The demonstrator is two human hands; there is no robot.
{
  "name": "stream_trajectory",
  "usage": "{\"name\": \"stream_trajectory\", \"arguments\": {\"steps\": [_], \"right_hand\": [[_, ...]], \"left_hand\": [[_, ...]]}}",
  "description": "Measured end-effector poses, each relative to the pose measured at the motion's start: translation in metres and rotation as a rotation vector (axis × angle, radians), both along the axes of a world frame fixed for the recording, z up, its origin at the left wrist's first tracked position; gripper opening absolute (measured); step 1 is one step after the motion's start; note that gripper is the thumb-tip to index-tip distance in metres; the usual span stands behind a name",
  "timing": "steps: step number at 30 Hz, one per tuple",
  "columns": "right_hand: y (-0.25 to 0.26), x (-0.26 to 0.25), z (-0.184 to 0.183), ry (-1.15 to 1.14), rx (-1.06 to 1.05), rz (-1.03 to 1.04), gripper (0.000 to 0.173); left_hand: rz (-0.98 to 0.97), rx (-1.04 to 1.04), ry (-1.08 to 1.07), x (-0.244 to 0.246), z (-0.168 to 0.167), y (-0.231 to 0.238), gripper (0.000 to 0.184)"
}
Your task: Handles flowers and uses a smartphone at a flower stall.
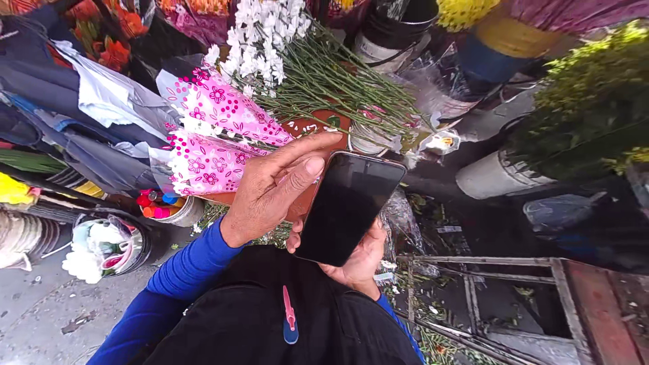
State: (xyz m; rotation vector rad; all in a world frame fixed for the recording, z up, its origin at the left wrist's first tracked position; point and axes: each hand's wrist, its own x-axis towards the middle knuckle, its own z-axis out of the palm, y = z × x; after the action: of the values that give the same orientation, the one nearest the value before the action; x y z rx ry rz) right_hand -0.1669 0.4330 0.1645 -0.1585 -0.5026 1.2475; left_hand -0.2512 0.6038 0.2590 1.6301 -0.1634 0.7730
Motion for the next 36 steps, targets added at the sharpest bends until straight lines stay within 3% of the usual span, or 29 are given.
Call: {"name": "stream_trajectory", "arguments": {"steps": [4,11,19,23,27,30,36], "right_hand": [[0.003,-0.002,-0.003,-0.027,0.037,0.004,0.075],[-0.001,-0.004,-0.002,-0.06,0.041,-0.004,0.073],[-0.003,-0.007,0.0,-0.069,0.05,0.004,0.075],[-0.005,-0.007,0.0,-0.071,0.055,0.037,0.075],[-0.007,-0.008,-0.001,-0.067,0.044,0.042,0.076],[-0.008,-0.007,0.001,-0.035,0.028,0.044,0.077],[-0.009,-0.007,0.005,-0.032,0.03,0.028,0.076]], "left_hand": [[0.016,0.018,-0.008,0.004,0.004,-0.002,0.031],[-0.001,-0.002,-0.039,0.002,0.003,-0.003,0.033],[0.158,0.057,-0.044,0.004,0.003,-0.013,0.024],[0.095,0.006,-0.062,0.001,0.002,-0.011,0.023],[-0.007,-0.085,-0.061,-0.007,0.001,-0.003,0.049],[0.107,-0.043,-0.131,-0.012,-0.003,0.005,0.057],[0.424,0.287,-0.362,-0.023,-0.014,0.018,0.046]]}}
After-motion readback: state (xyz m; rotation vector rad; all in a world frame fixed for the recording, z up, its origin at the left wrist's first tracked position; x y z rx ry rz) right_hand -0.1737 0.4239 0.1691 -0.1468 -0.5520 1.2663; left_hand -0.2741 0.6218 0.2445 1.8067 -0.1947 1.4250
